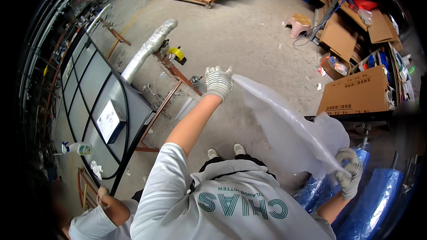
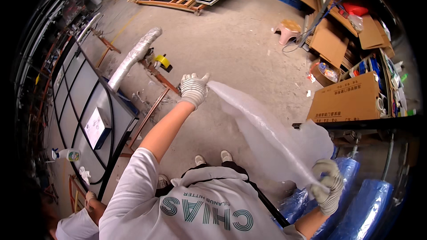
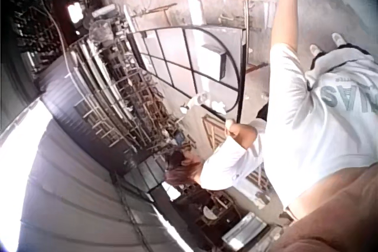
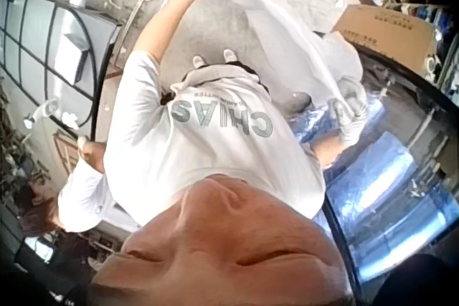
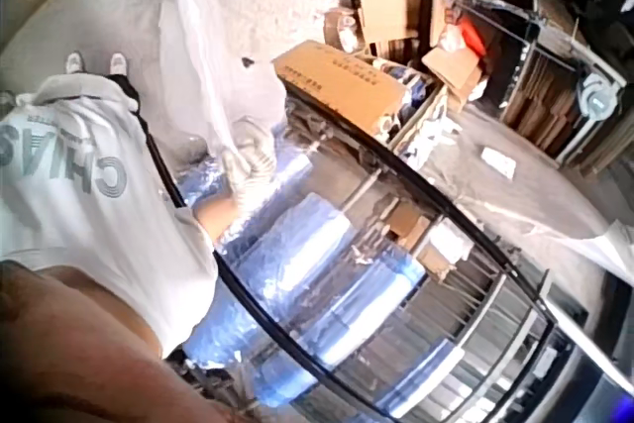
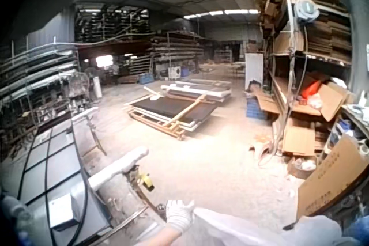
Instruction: The person cleans a large glass panel with a spray bottle and cloth, then wraps a small box in white protective material and secures it with tape. The person also applies a green strip to the frame of the glass panel.
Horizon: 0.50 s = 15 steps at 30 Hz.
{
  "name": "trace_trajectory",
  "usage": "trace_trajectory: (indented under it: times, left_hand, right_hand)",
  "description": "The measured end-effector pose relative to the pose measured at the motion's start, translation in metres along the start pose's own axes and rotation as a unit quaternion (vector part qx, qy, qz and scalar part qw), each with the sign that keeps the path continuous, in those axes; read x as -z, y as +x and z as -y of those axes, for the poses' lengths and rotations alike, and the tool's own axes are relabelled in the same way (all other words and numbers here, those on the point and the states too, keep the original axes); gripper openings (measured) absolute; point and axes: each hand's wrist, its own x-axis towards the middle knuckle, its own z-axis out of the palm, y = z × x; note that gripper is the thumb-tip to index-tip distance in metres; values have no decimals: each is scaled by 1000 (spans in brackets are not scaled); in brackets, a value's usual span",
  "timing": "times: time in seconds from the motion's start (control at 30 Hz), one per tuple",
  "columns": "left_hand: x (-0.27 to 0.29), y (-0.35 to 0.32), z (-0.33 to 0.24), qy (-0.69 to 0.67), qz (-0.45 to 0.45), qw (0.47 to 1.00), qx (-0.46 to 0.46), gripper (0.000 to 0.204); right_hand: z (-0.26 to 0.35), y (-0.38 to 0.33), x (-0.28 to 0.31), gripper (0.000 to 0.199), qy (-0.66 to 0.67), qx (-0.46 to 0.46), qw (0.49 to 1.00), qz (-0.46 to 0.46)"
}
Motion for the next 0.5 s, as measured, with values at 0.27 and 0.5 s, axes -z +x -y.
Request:
trace_trajectory:
  times: [0.27,0.5]
  left_hand:
    - [-18,-45,14,-681,359,612,180,106]
    - [-5,-102,72,-627,196,752,53,42]
  right_hand:
    - [-37,61,-227,33,35,142,978,151]
    - [26,123,-336,30,-25,334,880,336]
